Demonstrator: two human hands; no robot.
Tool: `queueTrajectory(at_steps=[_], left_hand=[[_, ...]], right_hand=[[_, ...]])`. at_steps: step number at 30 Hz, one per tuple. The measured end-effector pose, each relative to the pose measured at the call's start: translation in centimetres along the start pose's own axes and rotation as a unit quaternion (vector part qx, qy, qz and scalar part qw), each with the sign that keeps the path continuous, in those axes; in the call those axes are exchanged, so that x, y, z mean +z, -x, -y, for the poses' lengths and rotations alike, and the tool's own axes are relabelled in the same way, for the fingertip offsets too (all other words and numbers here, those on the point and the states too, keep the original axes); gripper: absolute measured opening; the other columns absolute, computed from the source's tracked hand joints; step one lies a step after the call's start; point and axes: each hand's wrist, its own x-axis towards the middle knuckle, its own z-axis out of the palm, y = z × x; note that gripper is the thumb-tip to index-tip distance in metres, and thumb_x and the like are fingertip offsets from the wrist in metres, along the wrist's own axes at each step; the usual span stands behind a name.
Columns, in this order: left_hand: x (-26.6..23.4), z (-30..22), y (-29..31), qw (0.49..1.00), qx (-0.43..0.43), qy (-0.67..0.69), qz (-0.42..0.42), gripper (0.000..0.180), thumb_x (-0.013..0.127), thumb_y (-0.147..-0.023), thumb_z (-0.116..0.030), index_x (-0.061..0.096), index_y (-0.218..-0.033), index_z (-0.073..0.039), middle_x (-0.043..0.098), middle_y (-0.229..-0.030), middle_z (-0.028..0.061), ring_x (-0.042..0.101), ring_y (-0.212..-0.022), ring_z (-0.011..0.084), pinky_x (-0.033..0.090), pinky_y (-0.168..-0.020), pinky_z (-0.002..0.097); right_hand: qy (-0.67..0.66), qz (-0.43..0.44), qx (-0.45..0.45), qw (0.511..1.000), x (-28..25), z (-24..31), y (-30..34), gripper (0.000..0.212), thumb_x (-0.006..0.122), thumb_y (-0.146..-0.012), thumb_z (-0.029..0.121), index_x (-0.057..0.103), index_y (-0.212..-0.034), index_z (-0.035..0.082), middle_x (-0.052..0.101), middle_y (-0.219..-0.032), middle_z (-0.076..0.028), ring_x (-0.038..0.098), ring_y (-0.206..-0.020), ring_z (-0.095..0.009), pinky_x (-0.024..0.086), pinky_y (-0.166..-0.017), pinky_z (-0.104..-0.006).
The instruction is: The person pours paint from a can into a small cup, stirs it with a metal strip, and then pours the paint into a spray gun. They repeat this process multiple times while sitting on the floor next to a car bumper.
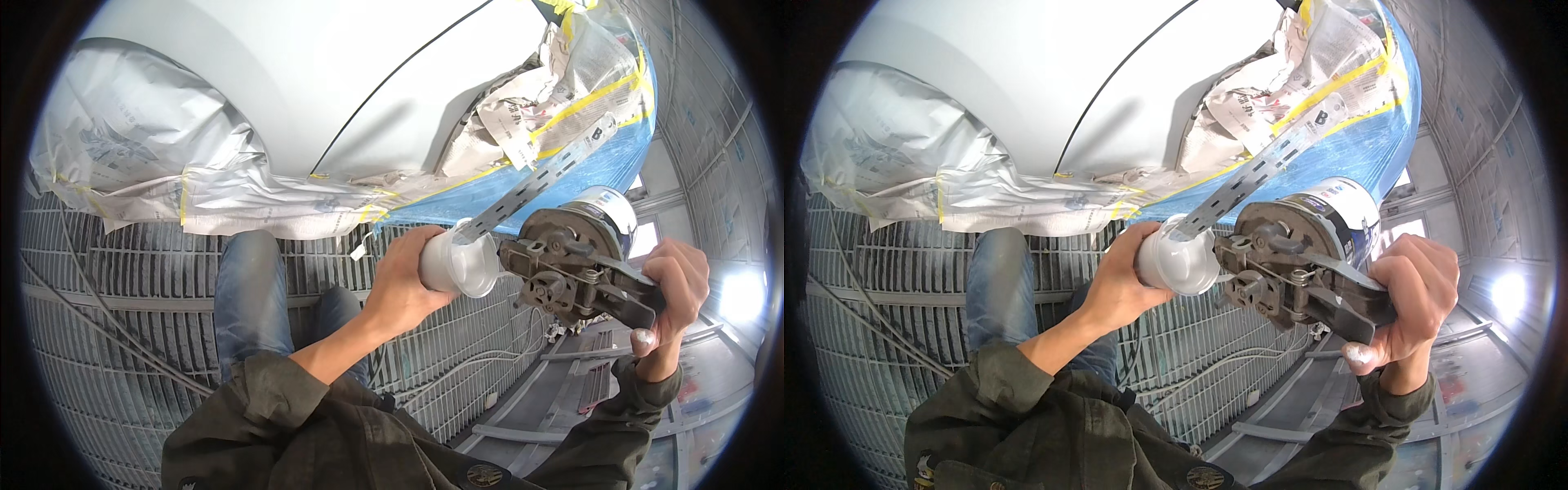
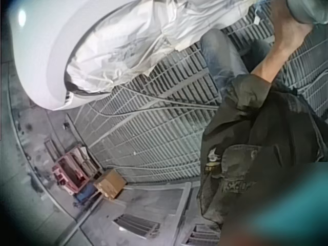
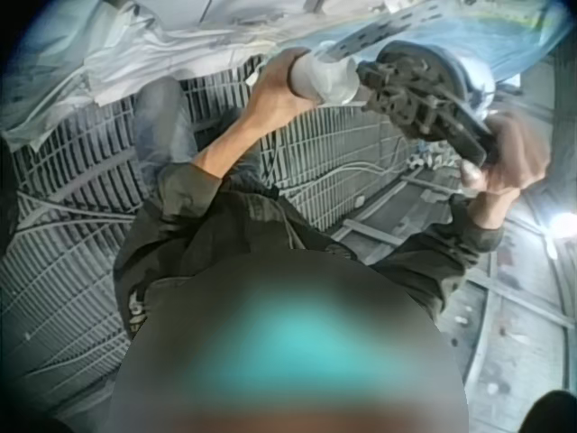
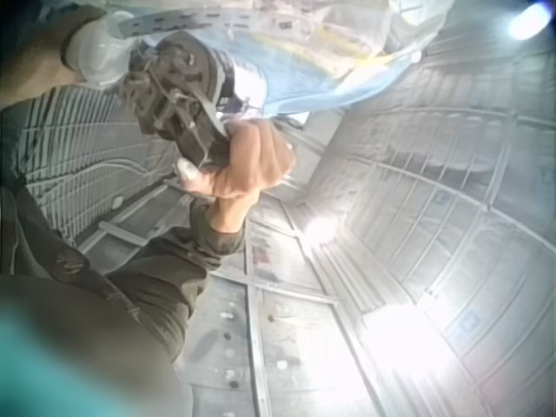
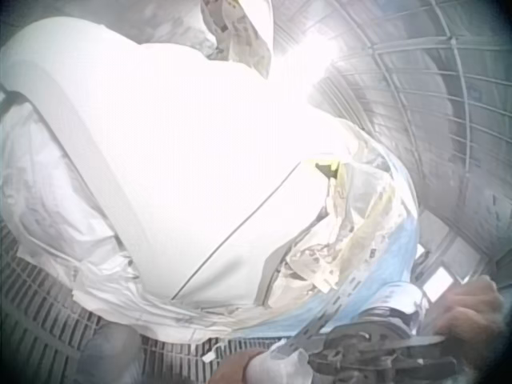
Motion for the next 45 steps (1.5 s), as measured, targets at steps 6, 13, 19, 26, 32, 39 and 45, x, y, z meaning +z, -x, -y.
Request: queueTrajectory(at_steps=[6, 13, 19, 26, 32, 39, 45], left_hand=[[-0.1, -0.4, -0.1, 0.999, -0.031, 0.002, 0.006, 0.073, 0.090, -0.063, -0.012, 0.058, -0.128, -0.005, 0.064, -0.122, 0.0141, 0.059, -0.115, 0.0373, 0.047, -0.099, 0.0466], [-0.3, -0.2, -0.2, 0.999, -0.035, 0.003, 0.007, 0.072, 0.089, -0.064, -0.012, 0.057, -0.128, -0.005, 0.063, -0.121, 0.0143, 0.059, -0.116, 0.0370, 0.047, -0.101, 0.0459], [-0.4, -0.4, -0.1, 0.999, -0.036, -0.007, 0.005, 0.072, 0.089, -0.064, -0.012, 0.057, -0.128, -0.005, 0.063, -0.122, 0.0141, 0.059, -0.116, 0.0364, 0.047, -0.101, 0.0451], [-0.2, -0.3, -0.1, 0.999, -0.037, -0.002, 0.005, 0.071, 0.089, -0.065, -0.012, 0.058, -0.128, -0.005, 0.063, -0.121, 0.0137, 0.059, -0.116, 0.0362, 0.048, -0.101, 0.0450], [-0.2, -0.2, 0.0, 0.999, -0.042, 0.005, 0.008, 0.071, 0.089, -0.065, -0.013, 0.058, -0.127, -0.005, 0.064, -0.122, 0.0139, 0.059, -0.116, 0.0363, 0.047, -0.101, 0.0452], [-0.1, 0.2, -0.2, 0.999, -0.034, -0.023, 0.026, 0.081, 0.092, -0.064, -0.009, 0.053, -0.134, -0.002, 0.062, -0.123, 0.0152, 0.061, -0.115, 0.0288, 0.047, -0.101, 0.0389], [0.1, 0.1, -0.2, 0.999, -0.047, -0.008, 0.015, 0.072, 0.089, -0.064, -0.014, 0.058, -0.128, -0.005, 0.064, -0.123, 0.0144, 0.059, -0.117, 0.0363, 0.047, -0.102, 0.0445]], right_hand=[[0.014, -0.008, -0.020, 1.000, -0.2, 0.6, -0.3, 0.081, 0.058, -0.082, 0.080, 0.047, -0.063, 0.002, 0.040, -0.054, -0.002, 0.042, -0.044, -0.019, 0.030, -0.046, -0.0319], [0.023, -0.012, -0.031, 0.999, -0.2, 0.8, -0.6, 0.081, 0.057, -0.084, 0.081, 0.048, -0.064, 0.003, 0.041, -0.054, -0.002, 0.042, -0.043, -0.019, 0.031, -0.045, -0.0314], [0.039, -0.018, -0.024, 0.999, -0.4, 1.2, -0.5, 0.081, 0.056, -0.084, 0.081, 0.048, -0.064, 0.002, 0.041, -0.055, -0.003, 0.044, -0.046, -0.020, 0.034, -0.048, -0.0327], [0.047, -0.008, -0.011, 0.999, -0.8, 1.2, -0.1, 0.084, 0.044, -0.090, 0.081, 0.047, -0.066, 0.001, 0.042, -0.057, -0.004, 0.047, -0.048, -0.021, 0.036, -0.052, -0.0326], [0.053, -0.012, -0.013, 0.998, -0.8, 1.1, 0.1, 0.084, 0.045, -0.089, 0.082, 0.047, -0.067, 0.001, 0.042, -0.056, -0.004, 0.046, -0.048, -0.020, 0.035, -0.050, -0.0321], [0.037, -0.011, -0.018, 0.999, -0.8, 0.5, 0.5, 0.084, 0.045, -0.089, 0.083, 0.047, -0.067, 0.002, 0.042, -0.056, -0.004, 0.047, -0.048, -0.020, 0.035, -0.049, -0.0314], [0.034, -0.012, -0.007, 0.999, -0.6, 0.2, 0.8, 0.084, 0.045, -0.089, 0.082, 0.047, -0.067, 0.001, 0.042, -0.056, -0.005, 0.047, -0.048, -0.021, 0.035, -0.049, -0.0319]])
